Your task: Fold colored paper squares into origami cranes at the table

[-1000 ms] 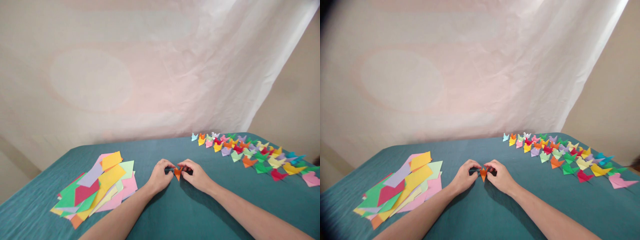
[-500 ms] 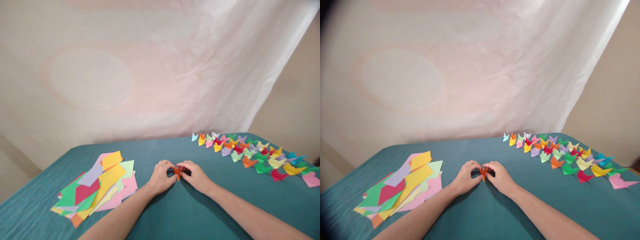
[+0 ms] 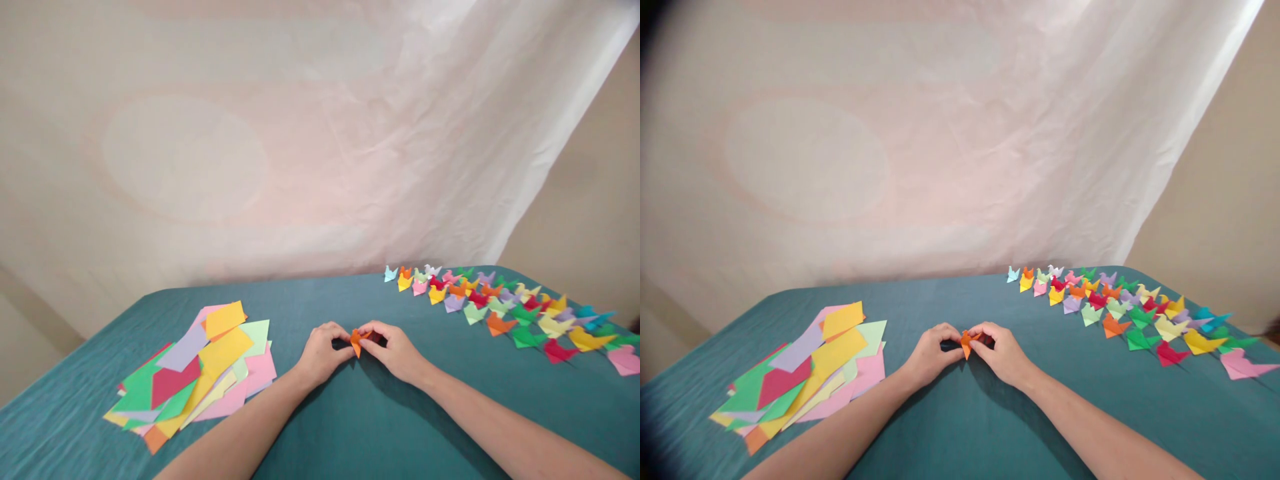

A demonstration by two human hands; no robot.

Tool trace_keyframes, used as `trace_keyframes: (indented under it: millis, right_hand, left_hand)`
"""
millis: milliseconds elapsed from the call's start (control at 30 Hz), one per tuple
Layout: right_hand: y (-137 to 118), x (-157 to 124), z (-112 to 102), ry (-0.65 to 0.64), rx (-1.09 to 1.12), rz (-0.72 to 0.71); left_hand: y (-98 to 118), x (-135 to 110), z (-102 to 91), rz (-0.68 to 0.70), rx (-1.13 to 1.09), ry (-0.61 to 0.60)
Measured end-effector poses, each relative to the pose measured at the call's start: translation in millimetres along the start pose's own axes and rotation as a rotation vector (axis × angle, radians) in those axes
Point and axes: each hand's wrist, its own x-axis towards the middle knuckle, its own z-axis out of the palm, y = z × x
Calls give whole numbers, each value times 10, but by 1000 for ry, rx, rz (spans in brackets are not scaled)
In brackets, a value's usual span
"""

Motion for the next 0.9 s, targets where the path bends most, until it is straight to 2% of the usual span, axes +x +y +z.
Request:
trace_keyframes:
  millis: [233,533,900]
  right_hand:
    - [-13,-9,14,-36,26,-32]
    - [3,-9,0,-48,-26,-101]
    - [-4,-19,18,5,24,-9]
  left_hand:
    - [-16,10,-5,-8,-117,-21]
    - [-31,-4,8,17,-143,-37]
    - [24,15,-13,31,-97,-31]
